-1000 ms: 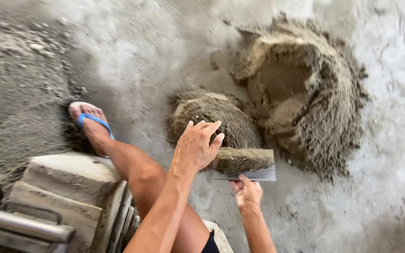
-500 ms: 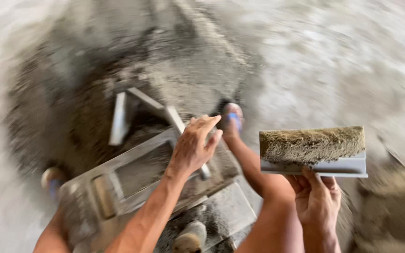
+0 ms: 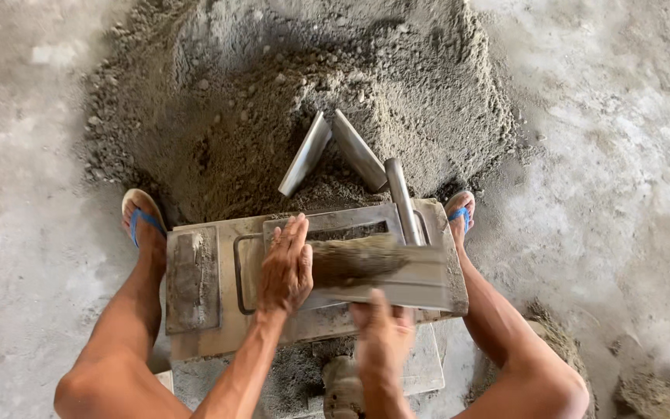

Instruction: The person scoops wet concrete from a pile on the floor into a rectangular metal mold using a trowel. They level the mixture, scrape off the excess, and then flip the mold to release the formed brick. The person stacks the finished bricks in a designated area and repeats the process.

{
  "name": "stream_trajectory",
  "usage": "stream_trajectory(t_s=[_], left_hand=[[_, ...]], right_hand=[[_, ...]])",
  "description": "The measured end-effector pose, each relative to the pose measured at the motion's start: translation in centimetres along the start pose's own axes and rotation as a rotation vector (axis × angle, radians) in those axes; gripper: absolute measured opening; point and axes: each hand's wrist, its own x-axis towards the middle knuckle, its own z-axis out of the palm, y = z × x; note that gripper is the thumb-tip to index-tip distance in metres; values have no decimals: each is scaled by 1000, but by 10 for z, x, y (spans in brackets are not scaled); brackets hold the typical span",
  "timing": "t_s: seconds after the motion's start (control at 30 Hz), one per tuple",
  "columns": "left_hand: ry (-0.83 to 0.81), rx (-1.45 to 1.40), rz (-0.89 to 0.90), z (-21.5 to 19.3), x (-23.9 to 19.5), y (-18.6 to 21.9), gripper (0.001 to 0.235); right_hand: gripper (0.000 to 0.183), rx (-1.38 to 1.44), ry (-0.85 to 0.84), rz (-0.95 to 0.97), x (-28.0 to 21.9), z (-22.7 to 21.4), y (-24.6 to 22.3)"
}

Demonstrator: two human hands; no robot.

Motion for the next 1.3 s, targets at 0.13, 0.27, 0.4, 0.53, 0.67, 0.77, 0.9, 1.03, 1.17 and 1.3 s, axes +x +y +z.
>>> stream_trajectory(t_s=[0.13,0.27,0.4,0.53,0.67,0.77,0.9,1.03,1.17,1.3], left_hand=[[30,27,-4,-5,4,3,57],[45,-141,-78,-16,-4,-7,49],[151,-136,-188,-61,-13,-26,53],[188,-143,-172,-54,-9,-30,51],[84,-134,-152,-31,-9,-20,51],[56,-22,-64,-18,-8,-16,46],[57,13,-46,-6,-8,-12,47],[71,70,-31,-1,-10,-12,46],[67,59,-71,-1,-6,-10,46],[85,41,-77,-7,-2,-1,46]], right_hand=[[26,-474,239,-249,-9,35,-69],[25,-1099,52,-1001,73,36,-64],[36,-1202,71,-1043,45,63,-76],[39,-1420,-404,-652,-2,79,-3],[65,-1657,-382,-598,18,58,11],[67,-1744,-280,-601,44,42,-15],[67,-1668,-291,-656,77,25,-50],[65,-1685,-286,-729,99,13,-75],[43,-1864,-152,-778,173,12,-115],[42,-1960,-632,-734,159,52,-122]])
